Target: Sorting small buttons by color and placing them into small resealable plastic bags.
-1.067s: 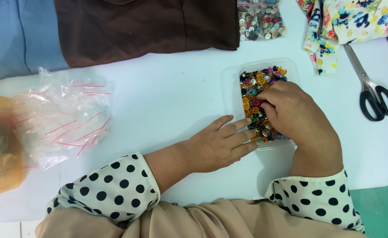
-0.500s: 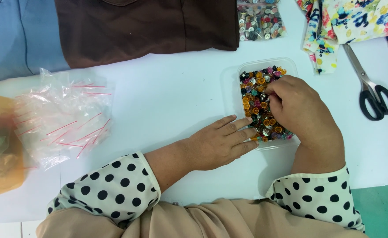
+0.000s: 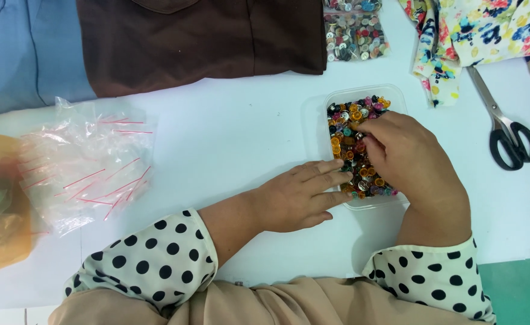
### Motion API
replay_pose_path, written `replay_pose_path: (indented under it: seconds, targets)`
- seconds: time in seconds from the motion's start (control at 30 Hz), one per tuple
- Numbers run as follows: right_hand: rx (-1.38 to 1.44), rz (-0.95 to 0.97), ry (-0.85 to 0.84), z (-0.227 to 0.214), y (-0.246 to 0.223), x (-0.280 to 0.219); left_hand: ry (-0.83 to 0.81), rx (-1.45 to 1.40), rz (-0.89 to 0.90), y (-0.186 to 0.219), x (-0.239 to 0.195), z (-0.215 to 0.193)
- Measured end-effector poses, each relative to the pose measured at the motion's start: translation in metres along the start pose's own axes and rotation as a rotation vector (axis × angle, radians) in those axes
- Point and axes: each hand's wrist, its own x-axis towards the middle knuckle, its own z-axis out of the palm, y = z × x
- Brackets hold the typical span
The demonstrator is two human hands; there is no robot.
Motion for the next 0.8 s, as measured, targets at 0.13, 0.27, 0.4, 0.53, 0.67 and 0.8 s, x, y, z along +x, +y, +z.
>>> replay_pose_path:
  seconds: [0.13, 0.27, 0.4, 0.53, 0.67, 0.8]
  targets:
    - [0.241, -0.035, -0.042, -0.013, -0.018, 0.003, 0.271, -0.187, -0.076, -0.008, 0.008, -0.023]
    - [0.449, 0.027, -0.163, -0.006, -0.035, 0.003, 0.307, -0.141, -0.173, -0.012, 0.005, -0.019]
    - [0.673, 0.011, -0.192, 0.002, -0.046, 0.000, 0.327, -0.037, -0.248, -0.009, -0.003, 0.002]
    - [0.739, -0.016, -0.181, -0.002, -0.045, 0.003, 0.365, -0.017, -0.215, -0.004, 0.002, -0.009]
    - [0.770, -0.044, -0.158, -0.014, -0.031, -0.002, 0.356, -0.025, -0.216, -0.004, 0.004, -0.011]
    - [0.368, -0.042, 0.037, -0.020, -0.010, -0.006, 0.344, -0.087, -0.129, -0.006, 0.003, -0.013]
